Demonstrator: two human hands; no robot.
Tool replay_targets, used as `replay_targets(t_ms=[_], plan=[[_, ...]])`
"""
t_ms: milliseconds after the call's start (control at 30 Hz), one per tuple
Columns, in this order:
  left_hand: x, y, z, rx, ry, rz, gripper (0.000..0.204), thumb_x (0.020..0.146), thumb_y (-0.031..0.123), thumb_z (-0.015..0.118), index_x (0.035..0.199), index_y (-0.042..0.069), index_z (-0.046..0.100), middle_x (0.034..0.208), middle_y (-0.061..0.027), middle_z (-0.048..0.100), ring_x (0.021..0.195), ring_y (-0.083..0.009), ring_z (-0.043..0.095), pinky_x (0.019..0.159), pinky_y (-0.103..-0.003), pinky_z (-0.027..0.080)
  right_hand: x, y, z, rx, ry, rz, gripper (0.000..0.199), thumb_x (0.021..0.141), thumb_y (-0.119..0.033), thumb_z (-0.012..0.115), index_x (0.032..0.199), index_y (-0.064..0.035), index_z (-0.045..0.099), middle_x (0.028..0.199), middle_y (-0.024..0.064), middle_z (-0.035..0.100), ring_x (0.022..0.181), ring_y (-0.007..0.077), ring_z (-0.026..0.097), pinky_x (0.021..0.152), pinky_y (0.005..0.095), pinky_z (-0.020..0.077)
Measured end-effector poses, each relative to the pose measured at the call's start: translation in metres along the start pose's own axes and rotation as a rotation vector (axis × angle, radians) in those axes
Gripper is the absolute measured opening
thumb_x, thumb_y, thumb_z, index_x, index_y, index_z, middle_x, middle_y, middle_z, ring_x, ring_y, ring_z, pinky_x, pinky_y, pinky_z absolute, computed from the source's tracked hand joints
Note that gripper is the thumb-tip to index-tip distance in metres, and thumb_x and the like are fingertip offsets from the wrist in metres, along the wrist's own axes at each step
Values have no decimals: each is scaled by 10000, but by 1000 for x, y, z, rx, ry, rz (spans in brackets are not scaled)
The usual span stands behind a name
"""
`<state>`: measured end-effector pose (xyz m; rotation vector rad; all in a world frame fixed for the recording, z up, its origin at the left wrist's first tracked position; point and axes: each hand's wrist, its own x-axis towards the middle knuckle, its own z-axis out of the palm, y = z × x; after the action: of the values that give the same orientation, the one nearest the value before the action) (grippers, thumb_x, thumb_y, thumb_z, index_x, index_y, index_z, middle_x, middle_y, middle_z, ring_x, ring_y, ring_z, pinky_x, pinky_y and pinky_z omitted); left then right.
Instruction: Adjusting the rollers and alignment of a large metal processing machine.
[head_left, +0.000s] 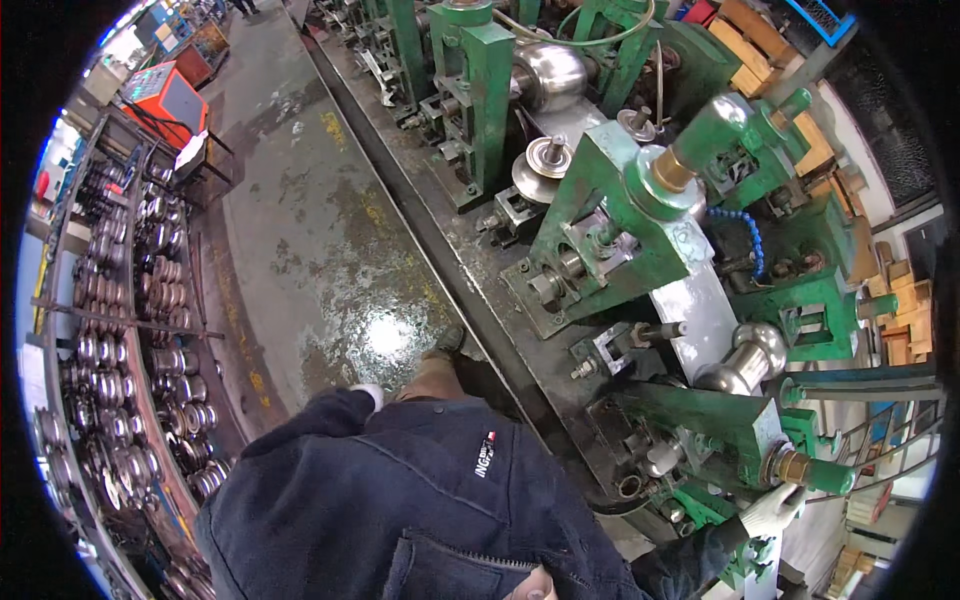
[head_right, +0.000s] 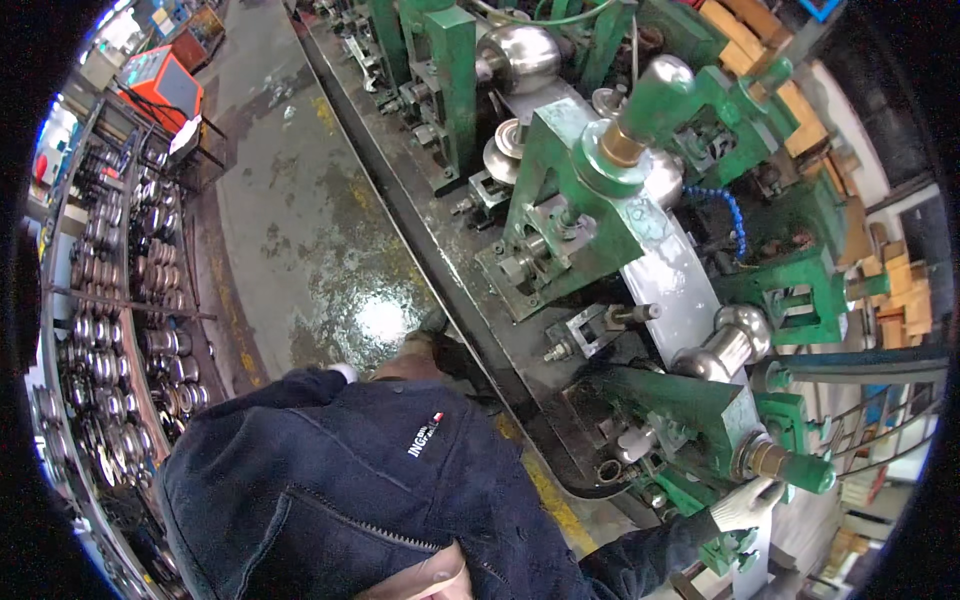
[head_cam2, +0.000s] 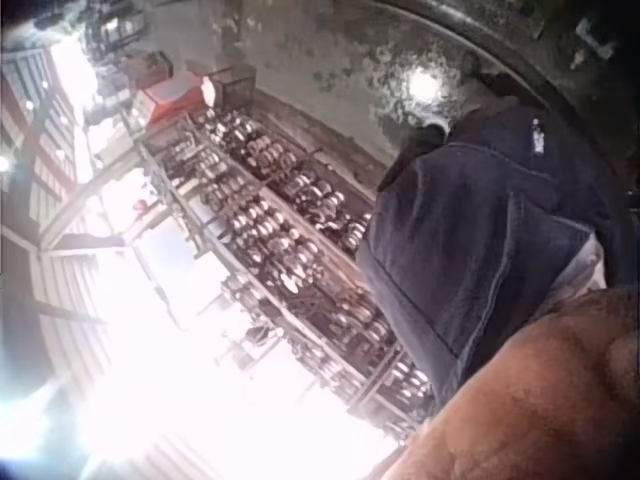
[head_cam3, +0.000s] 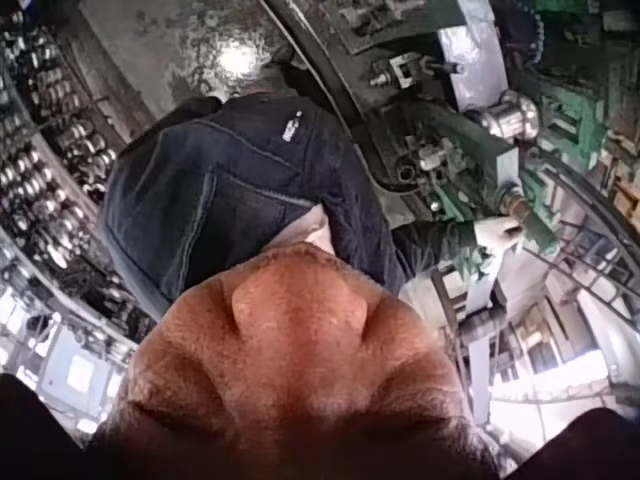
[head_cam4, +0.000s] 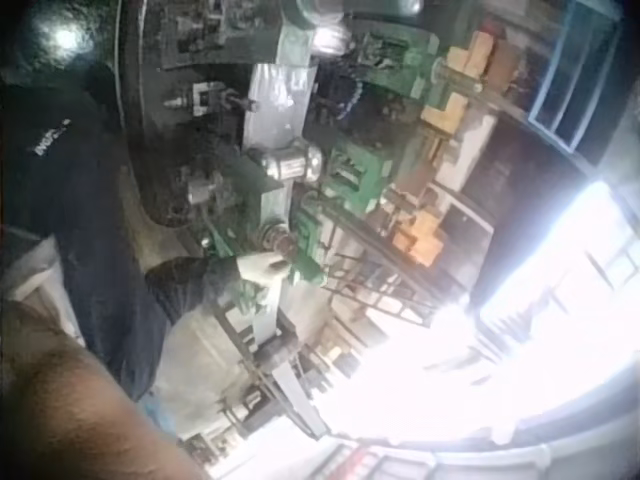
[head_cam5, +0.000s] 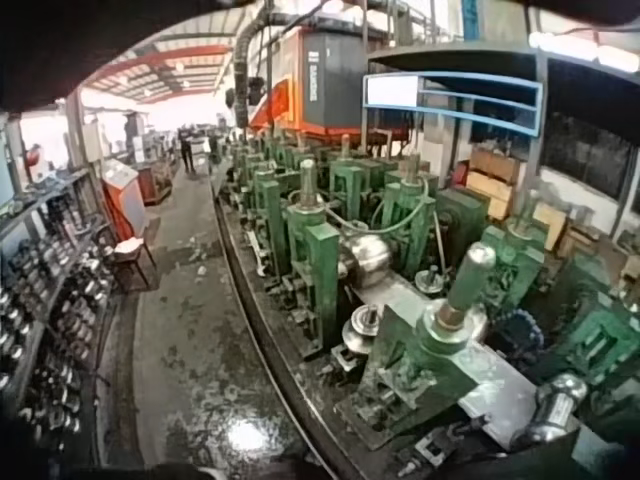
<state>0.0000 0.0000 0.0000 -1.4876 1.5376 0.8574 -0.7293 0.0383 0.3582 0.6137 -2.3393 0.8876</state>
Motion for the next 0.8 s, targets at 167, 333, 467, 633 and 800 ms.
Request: replay_targets(t_ms=[167, 333, 467, 633, 800], plan=[[137, -88, -110, -7, 237, 164, 366, 797, 343, 621, 986, 62, 760, 967, -199, 730, 914, -376, 706, 839, -462, 553, -50, -67, -30, 100, 113, 166, 410, 1009, -342, 602, 1269, -31, 663, 1232, 130, 699, 1061, 233, 695, 949, 327, 543], [169, -98, -180, -167, 491, 298, 412, 826, 462, 627, 975, 105, 769, 860, -166, 725, 820, -358, 694, 778, -463, 534, -161, -112, -27, 281, 94, 199, 372, 1008, -280, 612, 1204, 32, 665, 1121, 174, 713, 1021, 246, 678, 970, 326, 532], [148, -67, -267, -302, 536, 349, 441, 827, 517, 634, 952, 118, 775, 829, -158, 718, 792, -340, 686, 743, -464, 525, -267, -170, 18, 298, -359, 200, 338, 989, -268, 635, 1094, 42, 717, 1044, 176, 739, 910, 227, 684, 889, 327, 528], [141, -84, -394, -739, 893, 365, 672, 884, 578, 631, 1278, 33, 642, 1093, -259, 700, 1024, -380, 693, 902, -438, 542, -349, -234, 65, 242, -740, 154, 335, 975, -253, 661, 1064, 66, 711, 925, 150, 746, 822, 183, 665, 794, 316, 534], [105, -77, -536, -991, 1105, 474, 711, 902, 556, 630, 1316, -19, 582, 1254, -285, 636, 1211, -380, 612, 1028, -404, 475, -365, -244, 74, 297, -854, 285, 327, 979, -233, 657, 1044, 85, 701, 893, 114, 732, 776, 126, 640, 721, 282, 533]])
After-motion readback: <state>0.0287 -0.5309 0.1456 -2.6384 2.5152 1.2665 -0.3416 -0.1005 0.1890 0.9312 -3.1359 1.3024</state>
